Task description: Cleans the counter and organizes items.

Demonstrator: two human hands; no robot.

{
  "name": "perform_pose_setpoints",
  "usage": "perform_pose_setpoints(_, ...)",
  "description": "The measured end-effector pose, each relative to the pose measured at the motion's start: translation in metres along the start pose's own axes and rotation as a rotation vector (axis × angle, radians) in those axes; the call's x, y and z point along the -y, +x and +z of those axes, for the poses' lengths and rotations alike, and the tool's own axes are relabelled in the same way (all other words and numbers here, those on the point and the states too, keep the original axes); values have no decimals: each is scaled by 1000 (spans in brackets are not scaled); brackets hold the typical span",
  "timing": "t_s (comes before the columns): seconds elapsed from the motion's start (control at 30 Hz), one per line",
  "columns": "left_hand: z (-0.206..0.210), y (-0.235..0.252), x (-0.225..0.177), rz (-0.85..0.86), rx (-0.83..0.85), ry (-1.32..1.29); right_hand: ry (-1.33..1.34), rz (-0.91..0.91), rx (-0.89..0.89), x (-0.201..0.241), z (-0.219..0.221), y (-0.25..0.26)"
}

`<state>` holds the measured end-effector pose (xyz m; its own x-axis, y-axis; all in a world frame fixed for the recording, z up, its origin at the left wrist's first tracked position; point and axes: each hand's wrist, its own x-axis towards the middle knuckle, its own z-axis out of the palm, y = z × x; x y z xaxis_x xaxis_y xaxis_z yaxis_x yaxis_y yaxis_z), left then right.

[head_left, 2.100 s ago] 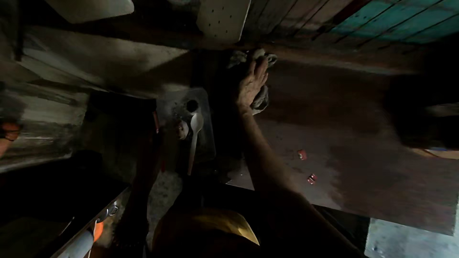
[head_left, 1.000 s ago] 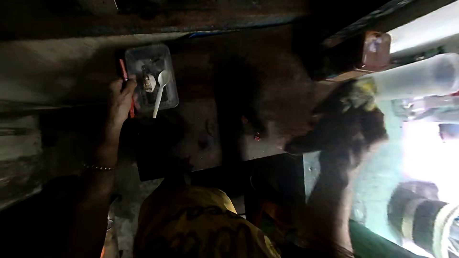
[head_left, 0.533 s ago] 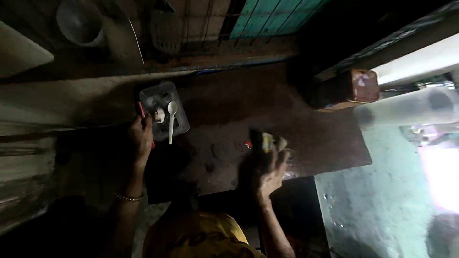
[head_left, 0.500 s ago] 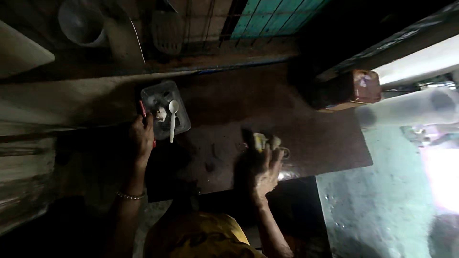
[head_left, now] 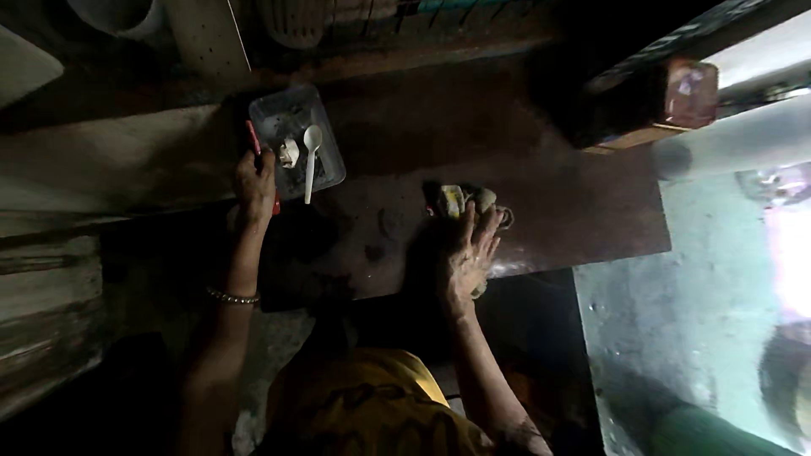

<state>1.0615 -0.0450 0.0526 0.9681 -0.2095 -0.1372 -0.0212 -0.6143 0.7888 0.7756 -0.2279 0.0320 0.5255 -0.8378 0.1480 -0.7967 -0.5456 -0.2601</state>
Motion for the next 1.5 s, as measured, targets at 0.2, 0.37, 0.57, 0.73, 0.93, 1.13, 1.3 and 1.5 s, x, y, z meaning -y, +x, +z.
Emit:
perform_pose_setpoints(0.2,1,7,-7,34,64,89,153,-299,69,79,16,-35)
perform_pose_setpoints(0.37,-14,14,-16,34,102,122,460,-277,127,79,-29,0)
perform_pose_setpoints(0.57,-61,14,-4,51,129,27,272,-134,-12,-11,-28,110)
perform_pose_setpoints(0.73,-120,-21,23,22,35,-69,290,-194,37,41,3,46)
perform_pose_setpoints(0.93,-171,-63,71,20,-80,52,92,-451,236,170,28,-34)
perform_pose_setpoints(1.13,-195,-97,82,-92,-77,90,222,-616,347,221,12,48)
perform_pose_setpoints(1.3,-198,-128,5,-198,-45,120,249,-777,392,253,36,144)
perform_pose_setpoints(1.5,-158,-69,28,-5,-60,-49,339,-1138,338,221,56,66)
